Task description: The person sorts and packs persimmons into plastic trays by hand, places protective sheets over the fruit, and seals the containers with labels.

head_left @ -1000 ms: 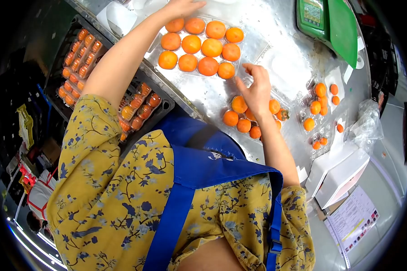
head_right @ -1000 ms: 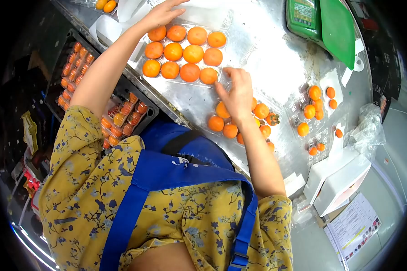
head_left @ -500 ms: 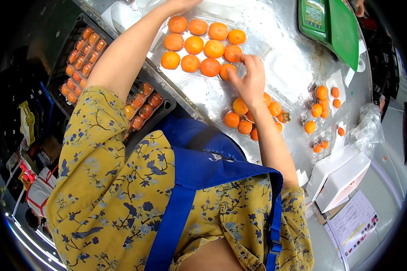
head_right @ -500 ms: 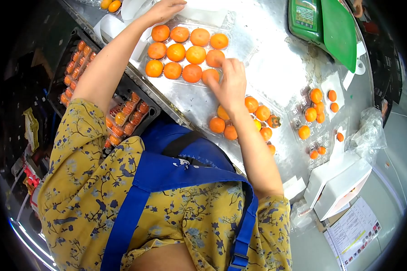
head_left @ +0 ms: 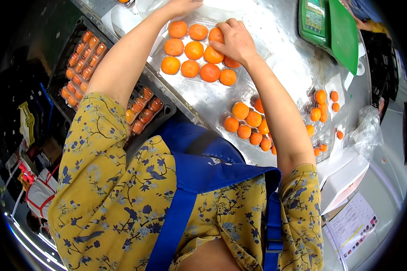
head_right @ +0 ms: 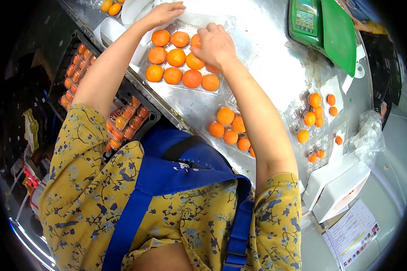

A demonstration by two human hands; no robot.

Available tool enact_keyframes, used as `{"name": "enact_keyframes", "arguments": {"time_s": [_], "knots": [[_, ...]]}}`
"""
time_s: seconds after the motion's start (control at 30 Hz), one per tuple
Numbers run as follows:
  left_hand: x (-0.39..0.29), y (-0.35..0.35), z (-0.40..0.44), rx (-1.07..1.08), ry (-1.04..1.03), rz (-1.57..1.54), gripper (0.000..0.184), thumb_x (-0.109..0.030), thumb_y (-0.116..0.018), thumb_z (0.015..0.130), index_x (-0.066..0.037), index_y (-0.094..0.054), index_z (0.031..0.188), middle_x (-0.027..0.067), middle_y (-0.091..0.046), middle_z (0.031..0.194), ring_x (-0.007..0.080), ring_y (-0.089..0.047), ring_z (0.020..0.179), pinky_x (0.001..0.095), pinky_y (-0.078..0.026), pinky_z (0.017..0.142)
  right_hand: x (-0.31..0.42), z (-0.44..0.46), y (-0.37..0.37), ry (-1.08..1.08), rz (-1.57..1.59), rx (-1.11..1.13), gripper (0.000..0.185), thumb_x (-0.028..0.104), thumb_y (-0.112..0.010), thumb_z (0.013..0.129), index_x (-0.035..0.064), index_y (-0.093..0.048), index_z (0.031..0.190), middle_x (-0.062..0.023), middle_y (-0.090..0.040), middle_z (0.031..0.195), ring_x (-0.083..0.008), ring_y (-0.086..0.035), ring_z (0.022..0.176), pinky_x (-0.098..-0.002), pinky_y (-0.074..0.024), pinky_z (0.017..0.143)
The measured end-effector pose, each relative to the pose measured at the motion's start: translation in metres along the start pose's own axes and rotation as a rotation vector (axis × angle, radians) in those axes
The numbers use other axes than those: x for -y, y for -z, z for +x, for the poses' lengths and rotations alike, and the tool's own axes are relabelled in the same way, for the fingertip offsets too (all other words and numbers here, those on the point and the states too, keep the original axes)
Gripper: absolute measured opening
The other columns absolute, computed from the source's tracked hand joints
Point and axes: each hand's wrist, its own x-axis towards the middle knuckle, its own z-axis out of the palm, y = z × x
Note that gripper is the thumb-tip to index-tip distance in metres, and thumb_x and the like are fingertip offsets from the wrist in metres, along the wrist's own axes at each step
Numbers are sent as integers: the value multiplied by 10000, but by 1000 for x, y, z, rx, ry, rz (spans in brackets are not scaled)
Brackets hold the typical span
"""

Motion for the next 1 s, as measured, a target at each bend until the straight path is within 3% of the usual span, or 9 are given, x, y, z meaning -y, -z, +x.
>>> {"name": "enact_keyframes", "arguments": {"time_s": [0.13, 0.23, 0.63, 0.83, 1.0], "knots": [[14, -12, 3, -98, -76, 98, 405, -318, -516, 839, -21, -587, 1105, 170, -612, 1085, 313, -576, 1010, 353, -447, 884, -2, 3, 3, 9, 61, 7, 377, 266, -674, 690, 60, -560, 985, -124, -535, 1019, -295, -510, 978, -381, -437, 867], [-2, -2, 0, -18, 94, -31, 442, -337, -525, 836, -13, -576, 1132, 169, -599, 1122, 305, -568, 1040, 344, -438, 908, -6, 7, 4, 15, 138, 49, 366, 246, -680, 681, 65, -543, 968, -128, -538, 1011, -304, -530, 961, -392, -449, 843], [6, -7, 3, -52, 28, 47, 449, -339, -531, 831, -12, -573, 1136, 179, -602, 1109, 303, -571, 1033, 341, -441, 904, -7, 12, 6, 12, 148, 75, 351, 202, -681, 668, 82, -551, 971, -129, -542, 998, -304, -546, 973, -391, -466, 826], [-12, 7, -3, 26, 116, -179, 433, -325, -551, 831, -16, -575, 1133, 174, -609, 1099, 288, -575, 1031, 344, -440, 903, -14, 17, 5, 62, 146, 102, 370, 204, -708, 622, 84, -548, 933, -111, -557, 912, -293, -566, 882, -372, -467, 770], [-7, 2, 6, -38, 29, -21, 433, -324, -561, 826, -21, -578, 1134, 173, -606, 1109, 282, -581, 1023, 346, -441, 903, -16, 15, 16, 73, 81, 153, 367, 206, -687, 644, 90, -566, 971, -107, -574, 946, -284, -567, 929, -380, -472, 795]]}}
